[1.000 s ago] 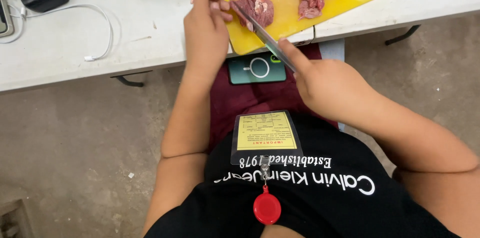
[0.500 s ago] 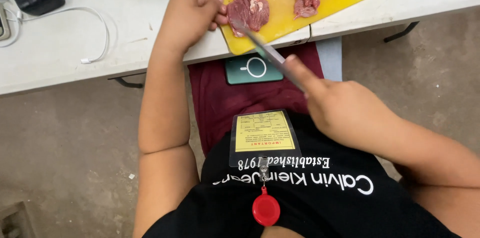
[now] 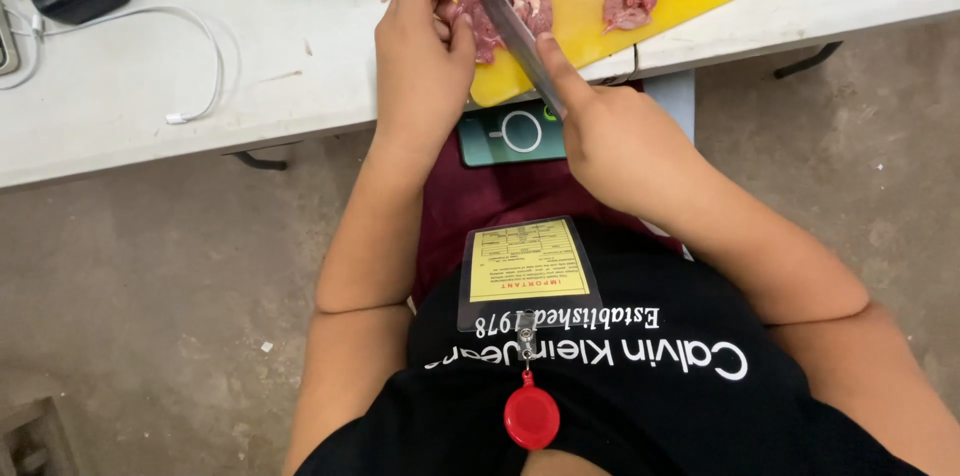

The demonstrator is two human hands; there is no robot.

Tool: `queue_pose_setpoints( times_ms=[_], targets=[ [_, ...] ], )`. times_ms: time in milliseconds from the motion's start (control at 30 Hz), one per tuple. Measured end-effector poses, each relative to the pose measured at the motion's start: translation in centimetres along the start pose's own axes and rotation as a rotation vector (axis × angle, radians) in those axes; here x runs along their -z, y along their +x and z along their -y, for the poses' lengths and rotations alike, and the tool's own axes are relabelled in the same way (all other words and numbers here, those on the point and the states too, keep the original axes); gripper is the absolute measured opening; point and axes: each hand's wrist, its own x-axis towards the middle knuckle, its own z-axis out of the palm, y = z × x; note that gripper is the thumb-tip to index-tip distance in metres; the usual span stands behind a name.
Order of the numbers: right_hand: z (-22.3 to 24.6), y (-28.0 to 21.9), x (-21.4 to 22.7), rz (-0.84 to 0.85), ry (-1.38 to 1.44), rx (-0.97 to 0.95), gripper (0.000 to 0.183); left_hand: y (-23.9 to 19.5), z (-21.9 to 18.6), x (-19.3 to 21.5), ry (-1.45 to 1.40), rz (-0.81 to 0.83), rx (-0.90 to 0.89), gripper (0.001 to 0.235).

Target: The person uses a knife to cut pieces of raw meat on a yellow cutting board. They hold the meat with one hand and slice it into smaller portions with the other, occasionally rearranging the pieces on the board.

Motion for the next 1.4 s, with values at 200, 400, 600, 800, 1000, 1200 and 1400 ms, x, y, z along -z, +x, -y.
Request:
queue_pose_setpoints(
  times_ms=[200, 400, 600, 800, 1000, 1200, 1400],
  targets=[
    [0.1, -0.1, -0.3, -0.031, 0.001, 0.086, 0.082, -0.4, -0.3, 0.6, 0.104, 0.011, -0.077, 0.024],
    [0.9, 0.1, -0.4, 0.002, -0.065, 0.074, 0.085, -0.7, 0.3, 0.1, 0.127, 0.007, 0.022, 0.02],
    [2.3, 1.6, 0.7, 0.001, -0.143, 0.041, 0.088, -0.8, 1.4, -0.2, 0.09, -0.003, -0.009, 0.017],
    [2.7, 0.9, 1.7, 0.117, -0.273, 0.022, 0.102, -0.9, 1.5, -0.3, 0.075, -0.054, 0.034, 0.017],
    [1.9, -2.2, 3.9, 0.268, -0.39, -0.041, 0.093, -1.0, 1.6, 0.2, 0.027, -0.041, 0.071, 0.017],
    [3.1, 0.6, 5.6, 0.206, -0.352, 0.002, 0.1, -2.2, -1.5, 2.1, -0.212, 0.104, 0.333, 0.017],
    [0.8, 1.0, 5.2, 0.094, -0.227, 0.114, 0.077, -1.8, -2.7, 3.3, -0.232, 0.098, 0.126, 0.015]
  ],
)
